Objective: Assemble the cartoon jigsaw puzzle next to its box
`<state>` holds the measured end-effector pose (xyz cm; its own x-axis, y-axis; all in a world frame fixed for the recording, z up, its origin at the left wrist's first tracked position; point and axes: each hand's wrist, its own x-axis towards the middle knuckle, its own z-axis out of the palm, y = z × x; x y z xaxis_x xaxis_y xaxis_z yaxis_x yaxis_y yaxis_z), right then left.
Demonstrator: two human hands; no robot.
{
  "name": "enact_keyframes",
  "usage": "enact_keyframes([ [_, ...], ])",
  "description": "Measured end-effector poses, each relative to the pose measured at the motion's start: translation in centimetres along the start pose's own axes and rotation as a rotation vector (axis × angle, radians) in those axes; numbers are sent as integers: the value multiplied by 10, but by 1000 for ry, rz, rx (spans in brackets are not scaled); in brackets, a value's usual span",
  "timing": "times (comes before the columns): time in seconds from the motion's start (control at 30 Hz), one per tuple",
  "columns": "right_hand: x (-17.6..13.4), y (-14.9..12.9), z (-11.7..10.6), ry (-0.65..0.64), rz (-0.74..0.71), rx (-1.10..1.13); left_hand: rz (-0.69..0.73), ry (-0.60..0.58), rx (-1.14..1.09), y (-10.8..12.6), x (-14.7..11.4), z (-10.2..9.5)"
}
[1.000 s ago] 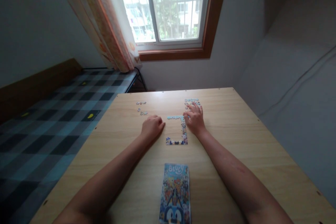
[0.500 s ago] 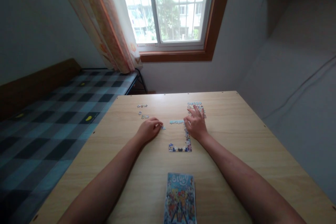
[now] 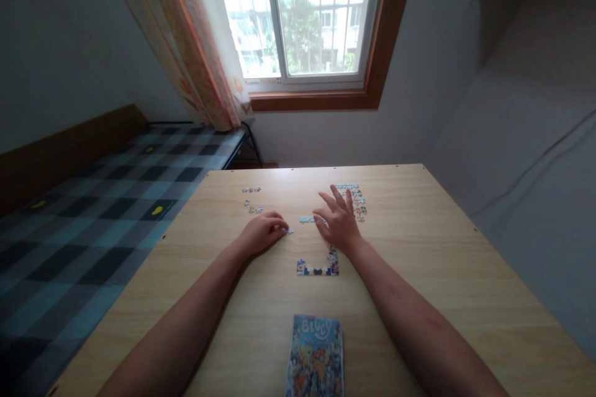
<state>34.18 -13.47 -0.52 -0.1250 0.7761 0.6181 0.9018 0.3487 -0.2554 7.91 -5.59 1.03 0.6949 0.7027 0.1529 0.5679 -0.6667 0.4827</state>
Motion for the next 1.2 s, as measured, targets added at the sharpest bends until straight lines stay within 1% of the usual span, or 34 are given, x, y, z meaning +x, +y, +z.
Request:
enact_keyframes([
  [0.17, 1, -4, 0, -112, -91, 34, 18, -12, 29, 7, 1, -1],
  [0.33, 0, 1, 6, -211, -73, 36, 32, 10, 23, 17, 3, 7],
  [0.5, 0, 4, 9, -261, -51, 35, 45, 72, 22, 21, 6, 19],
  [0.67, 1, 0, 7, -275, -49, 43, 99, 103, 52, 21, 20, 24],
  [0.8, 1, -2, 6, -264, -74, 39, 94, 132, 90, 20, 31, 25],
  [1.03, 2, 0, 9, -279, -77, 35, 105, 132, 125, 19, 32, 26],
  [1.2, 1, 2, 10, -287, -78, 32, 114, 109, 125, 20, 33, 25],
])
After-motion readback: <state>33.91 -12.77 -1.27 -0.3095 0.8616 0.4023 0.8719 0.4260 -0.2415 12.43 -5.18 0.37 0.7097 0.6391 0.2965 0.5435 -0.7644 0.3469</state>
